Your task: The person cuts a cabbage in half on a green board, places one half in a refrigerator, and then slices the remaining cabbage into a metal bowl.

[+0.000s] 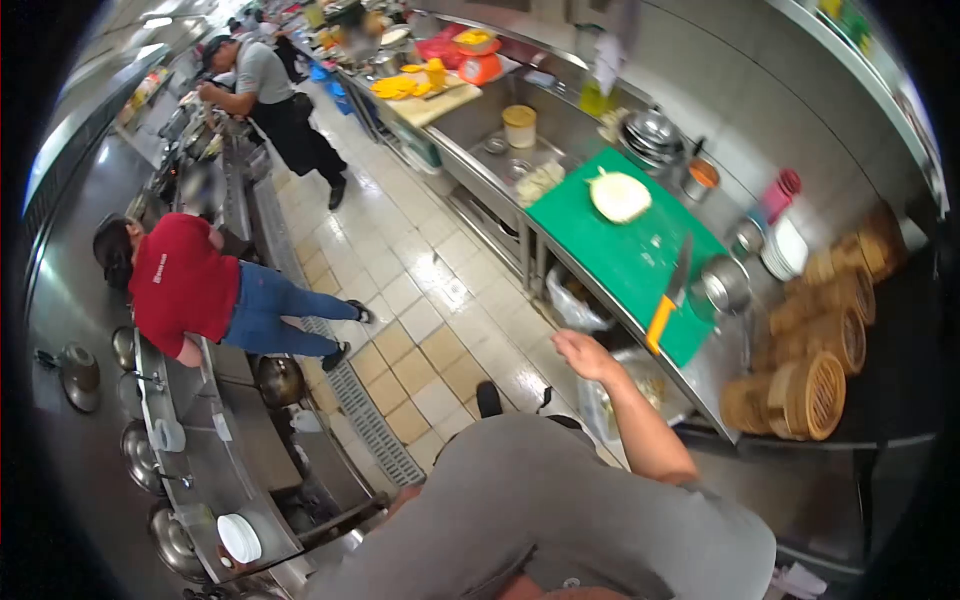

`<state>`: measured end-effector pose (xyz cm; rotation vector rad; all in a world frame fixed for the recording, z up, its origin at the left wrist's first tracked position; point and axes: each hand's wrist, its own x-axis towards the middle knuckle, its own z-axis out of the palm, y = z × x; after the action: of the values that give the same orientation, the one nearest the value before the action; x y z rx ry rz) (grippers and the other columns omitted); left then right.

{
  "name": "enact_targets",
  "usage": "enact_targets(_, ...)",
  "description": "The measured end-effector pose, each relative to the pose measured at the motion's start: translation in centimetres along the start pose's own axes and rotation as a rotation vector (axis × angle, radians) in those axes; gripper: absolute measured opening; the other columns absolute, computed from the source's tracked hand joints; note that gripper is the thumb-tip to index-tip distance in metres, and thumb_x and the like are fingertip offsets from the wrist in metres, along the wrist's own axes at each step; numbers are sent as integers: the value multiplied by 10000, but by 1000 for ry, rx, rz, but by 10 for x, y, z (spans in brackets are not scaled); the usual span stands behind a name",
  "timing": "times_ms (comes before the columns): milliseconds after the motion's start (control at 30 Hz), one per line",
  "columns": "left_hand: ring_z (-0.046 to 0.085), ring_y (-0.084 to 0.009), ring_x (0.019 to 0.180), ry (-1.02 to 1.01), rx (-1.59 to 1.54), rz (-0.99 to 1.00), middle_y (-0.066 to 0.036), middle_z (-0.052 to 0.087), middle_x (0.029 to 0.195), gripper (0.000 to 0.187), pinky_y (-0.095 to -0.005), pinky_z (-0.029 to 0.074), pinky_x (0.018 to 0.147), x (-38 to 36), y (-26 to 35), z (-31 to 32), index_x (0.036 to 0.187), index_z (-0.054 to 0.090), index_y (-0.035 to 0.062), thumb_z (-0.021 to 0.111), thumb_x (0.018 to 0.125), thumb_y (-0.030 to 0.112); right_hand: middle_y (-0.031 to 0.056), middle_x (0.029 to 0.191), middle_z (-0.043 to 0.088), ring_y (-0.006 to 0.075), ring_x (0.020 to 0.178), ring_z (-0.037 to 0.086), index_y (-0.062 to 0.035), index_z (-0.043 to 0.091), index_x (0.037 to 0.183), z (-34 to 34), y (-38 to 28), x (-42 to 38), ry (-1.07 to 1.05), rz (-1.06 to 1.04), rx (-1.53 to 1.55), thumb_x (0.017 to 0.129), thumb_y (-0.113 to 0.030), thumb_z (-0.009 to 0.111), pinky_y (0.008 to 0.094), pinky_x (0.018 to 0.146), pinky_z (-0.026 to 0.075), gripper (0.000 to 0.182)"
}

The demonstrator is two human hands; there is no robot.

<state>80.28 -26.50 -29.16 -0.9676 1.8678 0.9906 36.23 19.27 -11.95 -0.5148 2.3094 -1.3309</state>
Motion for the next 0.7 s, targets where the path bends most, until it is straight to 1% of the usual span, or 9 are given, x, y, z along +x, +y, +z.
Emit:
enact_targets(33,708,-401,1121,-10,175,75,-203,747,1207,392,-494,563,974,27,7,-36,1284,720,56,561,1055,333,58,1108,708,183,963,705,-46,673,1326,5,11,10,54,55,134,1115,-408,552,342,781,597,436)
enact_targets(133,702,-421,1147,50,1209,583,-213,742,1230,407,-508,560,990,131,44,-144,1291,721,56,514,1083,338,45,1070,692,156,852,704,-80,642,1384,-22,-20,23,153,321,333,1093,-370,616,337,726,587,411)
enact_targets(167,680,-437,1214,63,845,235,-246,727,1282,505,-520,533,1058,166,69,-175,1213,763,12,503,1082,424,51,1079,695,163,841,700,-92,620,1412,-32,-16,28,252,293,307,1079,-372,646,322,697,591,436)
enact_targets(267,685,-456,1190,333,531,183,-270,735,1230,530,-509,535,1050,156,222,-272,1143,788,19,531,1033,469,81,1194,666,152,877,687,-55,618,1397,-80,32,60,610,297,396,1069,-225,661,307,625,596,372)
enact_targets(367,707,-444,1130,625,493,659,-252,765,1139,439,-485,561,991,265,313,-328,1177,770,37,580,1007,394,258,1327,662,443,1231,627,13,582,1427,-152,93,95,913,273,-474,990,-120,717,509,1037,539,476)
enact_targets(433,718,-431,1106,730,93,595,-251,771,1108,406,-481,567,950,193,429,-316,1207,756,42,633,995,365,294,1397,634,483,1292,592,45,562,1456,-191,95,116,919,358,-589,967,-87,715,536,1143,443,529)
enact_targets(567,685,-186,917,307,-143,768,-105,755,1030,382,-327,559,822,187,570,-278,1307,703,20,680,1028,279,243,1271,703,434,1187,650,-6,739,1176,-204,103,139,696,551,-809,985,-219,613,539,1026,513,312)
enact_targets(600,661,-144,901,176,-189,824,-63,738,1025,381,-300,552,804,183,594,-259,1343,683,25,679,1039,254,251,1240,715,444,1184,650,-6,748,1107,-195,100,137,787,568,-733,946,-130,588,528,1023,522,258)
enact_targets(700,682,-145,993,-164,-137,793,-54,733,1141,418,-317,566,837,120,679,-204,1400,641,39,681,1054,268,254,1206,720,437,1142,663,4,747,1087,-171,99,120,829,534,-653,904,-19,567,500,1023,542,258)
